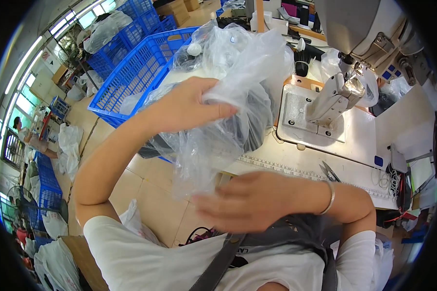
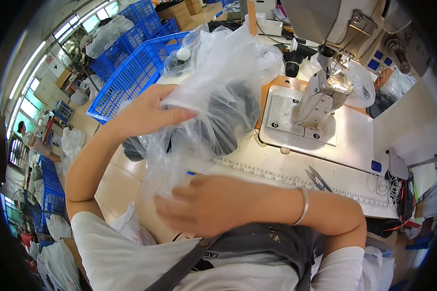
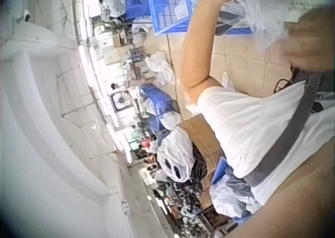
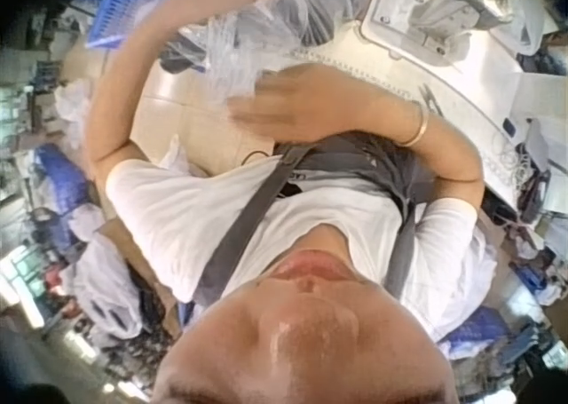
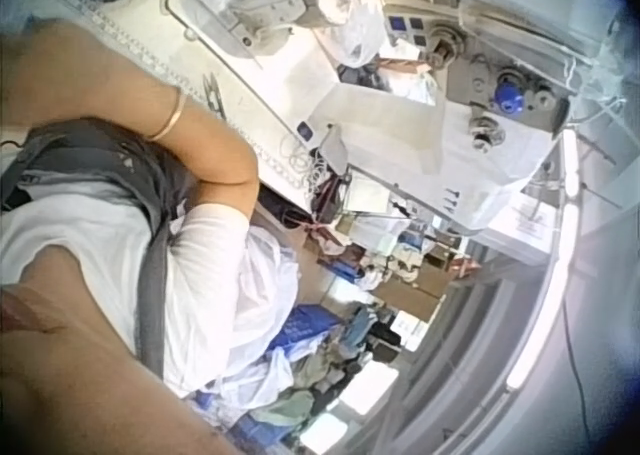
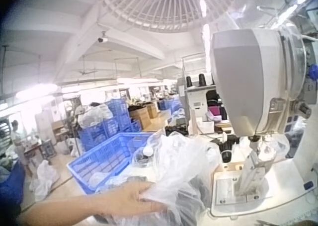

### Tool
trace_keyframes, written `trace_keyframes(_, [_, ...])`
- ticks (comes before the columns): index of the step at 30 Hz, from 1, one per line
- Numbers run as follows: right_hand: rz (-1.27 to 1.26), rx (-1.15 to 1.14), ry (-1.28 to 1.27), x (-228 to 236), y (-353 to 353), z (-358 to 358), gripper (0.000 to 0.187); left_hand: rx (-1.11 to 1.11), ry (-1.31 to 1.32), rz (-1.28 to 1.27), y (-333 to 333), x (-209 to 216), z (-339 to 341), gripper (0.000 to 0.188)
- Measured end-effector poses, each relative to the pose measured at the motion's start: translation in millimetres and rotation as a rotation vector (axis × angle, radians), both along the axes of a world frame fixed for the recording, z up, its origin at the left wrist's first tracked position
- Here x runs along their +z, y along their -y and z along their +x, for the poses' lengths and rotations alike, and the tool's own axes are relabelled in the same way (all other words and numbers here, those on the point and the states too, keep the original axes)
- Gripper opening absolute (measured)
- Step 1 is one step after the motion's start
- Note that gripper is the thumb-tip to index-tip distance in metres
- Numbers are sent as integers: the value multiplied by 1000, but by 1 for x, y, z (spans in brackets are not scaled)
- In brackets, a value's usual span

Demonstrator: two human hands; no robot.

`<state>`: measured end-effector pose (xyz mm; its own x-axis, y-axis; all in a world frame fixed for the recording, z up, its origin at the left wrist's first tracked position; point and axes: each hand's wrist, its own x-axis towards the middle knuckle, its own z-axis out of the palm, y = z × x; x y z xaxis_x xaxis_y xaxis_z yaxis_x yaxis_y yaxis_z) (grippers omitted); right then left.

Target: Organizing and bagging shoe upper components in a factory setting.

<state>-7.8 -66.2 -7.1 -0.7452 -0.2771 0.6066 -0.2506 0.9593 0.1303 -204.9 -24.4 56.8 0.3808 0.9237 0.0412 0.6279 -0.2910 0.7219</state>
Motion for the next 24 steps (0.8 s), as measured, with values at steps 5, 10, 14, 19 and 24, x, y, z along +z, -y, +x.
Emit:
trace_keyframes(5, [224,-494,1,17,-47,1,39,-13,-186,-154,-16,29,3,32])
trace_keyframes(10, [284,-556,-65,-3,-48,-21,22,33,-236,-141,-25,31,12,32])
trace_keyframes(14, [33,-388,-157,-5,-38,-24,11,-190,-161,-87,-31,10,-6,28])
trace_keyframes(19, [-614,-549,-379,2,-70,15,12,-102,77,-284,-12,-32,-11,32])
trace_keyframes(24, [-1329,-750,-245,-6,-54,30,18,-57,168,0,-15,-70,-3,33])
